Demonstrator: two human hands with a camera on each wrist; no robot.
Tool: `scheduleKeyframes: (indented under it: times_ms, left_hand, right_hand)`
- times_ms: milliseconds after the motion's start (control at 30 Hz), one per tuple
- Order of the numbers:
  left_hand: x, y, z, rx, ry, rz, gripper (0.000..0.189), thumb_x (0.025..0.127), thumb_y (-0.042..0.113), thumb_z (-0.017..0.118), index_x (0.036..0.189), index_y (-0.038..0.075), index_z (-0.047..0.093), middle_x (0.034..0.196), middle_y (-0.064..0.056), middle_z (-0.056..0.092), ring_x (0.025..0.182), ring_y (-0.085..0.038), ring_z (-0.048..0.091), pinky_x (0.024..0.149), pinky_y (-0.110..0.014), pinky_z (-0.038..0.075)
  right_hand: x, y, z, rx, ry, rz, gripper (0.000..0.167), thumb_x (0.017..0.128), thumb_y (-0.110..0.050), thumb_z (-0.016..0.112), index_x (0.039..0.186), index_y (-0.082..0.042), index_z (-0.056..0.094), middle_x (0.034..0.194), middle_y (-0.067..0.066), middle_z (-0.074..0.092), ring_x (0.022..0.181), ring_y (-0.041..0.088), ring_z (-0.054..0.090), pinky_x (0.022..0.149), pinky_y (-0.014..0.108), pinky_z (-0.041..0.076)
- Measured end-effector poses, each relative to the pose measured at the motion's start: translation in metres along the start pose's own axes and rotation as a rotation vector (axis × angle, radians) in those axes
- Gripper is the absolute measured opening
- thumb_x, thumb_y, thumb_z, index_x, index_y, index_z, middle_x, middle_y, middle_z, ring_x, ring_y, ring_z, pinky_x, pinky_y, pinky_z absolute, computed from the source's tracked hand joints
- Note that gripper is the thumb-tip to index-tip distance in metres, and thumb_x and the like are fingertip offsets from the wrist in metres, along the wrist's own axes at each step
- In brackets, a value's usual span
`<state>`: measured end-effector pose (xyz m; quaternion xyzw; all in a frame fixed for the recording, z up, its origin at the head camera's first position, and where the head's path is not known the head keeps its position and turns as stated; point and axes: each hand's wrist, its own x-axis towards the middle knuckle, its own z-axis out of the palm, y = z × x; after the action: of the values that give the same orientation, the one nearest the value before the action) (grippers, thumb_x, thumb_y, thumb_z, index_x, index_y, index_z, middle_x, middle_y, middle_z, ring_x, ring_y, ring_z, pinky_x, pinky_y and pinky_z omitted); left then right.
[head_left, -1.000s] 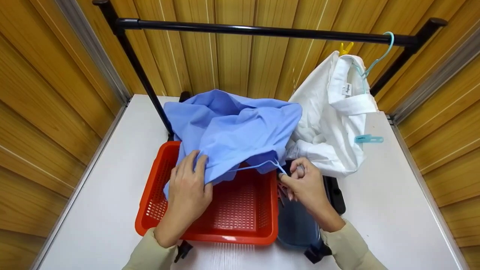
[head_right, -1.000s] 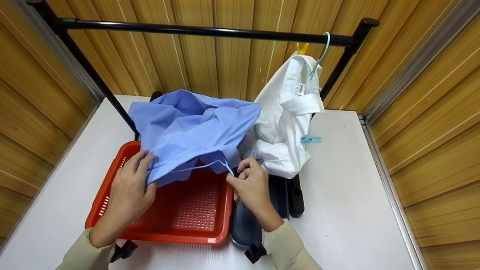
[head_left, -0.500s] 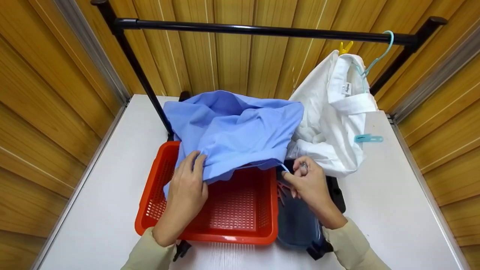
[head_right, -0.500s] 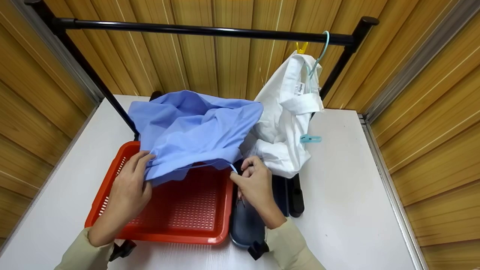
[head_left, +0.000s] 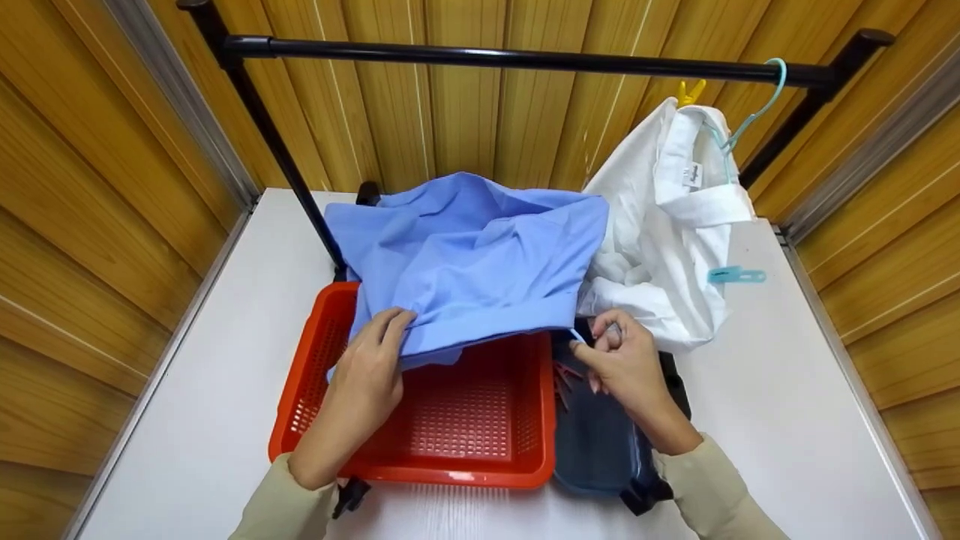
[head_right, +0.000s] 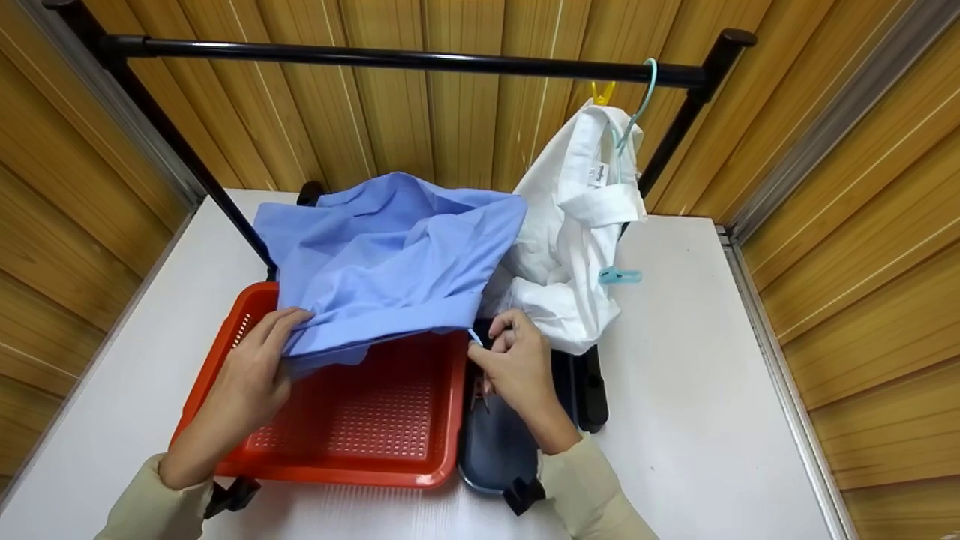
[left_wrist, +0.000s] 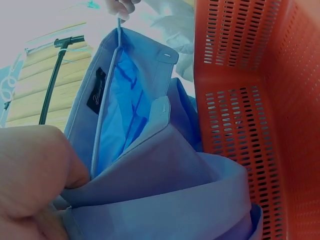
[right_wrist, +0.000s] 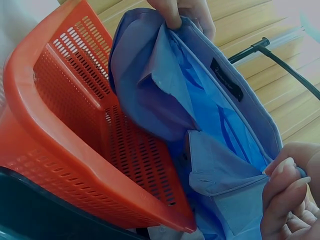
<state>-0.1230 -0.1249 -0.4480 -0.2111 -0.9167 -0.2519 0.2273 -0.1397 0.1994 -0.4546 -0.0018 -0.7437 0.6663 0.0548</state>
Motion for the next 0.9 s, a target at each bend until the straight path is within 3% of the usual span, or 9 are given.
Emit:
scheduleKeyframes:
  times_ms: [367, 633, 833, 900]
  left_hand:
    - [0.002, -0.012, -0.011, -0.232, -0.07, -0.036, 0.055, 0.084, -0.026, 0.061, 0.133, -0.002, 0.061, 0.132, -0.018, 0.065, 0.117, -0.037, 0.065, 0.101, -0.054, 0.053]
    - [0.005, -0.016, -0.014, -0.343, -0.081, -0.117, 0.049, 0.087, -0.021, 0.061, 0.133, -0.003, 0.064, 0.132, -0.019, 0.068, 0.12, -0.037, 0.065, 0.106, -0.056, 0.049]
    - [0.008, -0.023, -0.017, -0.471, -0.084, -0.125, 0.044, 0.088, -0.023, 0.062, 0.127, -0.004, 0.068, 0.125, -0.015, 0.072, 0.115, -0.032, 0.067, 0.105, -0.053, 0.05]
    - [0.008, -0.027, -0.017, -0.498, -0.086, -0.118, 0.042, 0.088, -0.024, 0.064, 0.125, -0.004, 0.069, 0.123, -0.013, 0.073, 0.114, -0.03, 0.068, 0.106, -0.043, 0.051]
  right_hand:
    - [-0.001, 0.002, -0.002, -0.004, -0.019, -0.003, 0.031, 0.084, 0.016, 0.074, 0.089, 0.002, 0.047, 0.049, 0.003, 0.048, 0.032, 0.011, 0.045, 0.034, 0.02, 0.035]
    - [-0.002, 0.003, -0.003, 0.006, -0.05, 0.01, 0.03, 0.085, 0.018, 0.072, 0.088, 0.003, 0.046, 0.049, 0.005, 0.049, 0.033, 0.011, 0.046, 0.035, 0.02, 0.035]
    - [-0.002, 0.004, -0.006, -0.003, -0.057, 0.03, 0.03, 0.085, 0.018, 0.072, 0.088, 0.002, 0.047, 0.05, 0.006, 0.049, 0.033, 0.012, 0.046, 0.035, 0.02, 0.035]
    - [-0.002, 0.004, -0.008, -0.001, -0.064, 0.035, 0.03, 0.086, 0.018, 0.071, 0.088, 0.002, 0.046, 0.05, 0.006, 0.049, 0.033, 0.012, 0.046, 0.035, 0.02, 0.035]
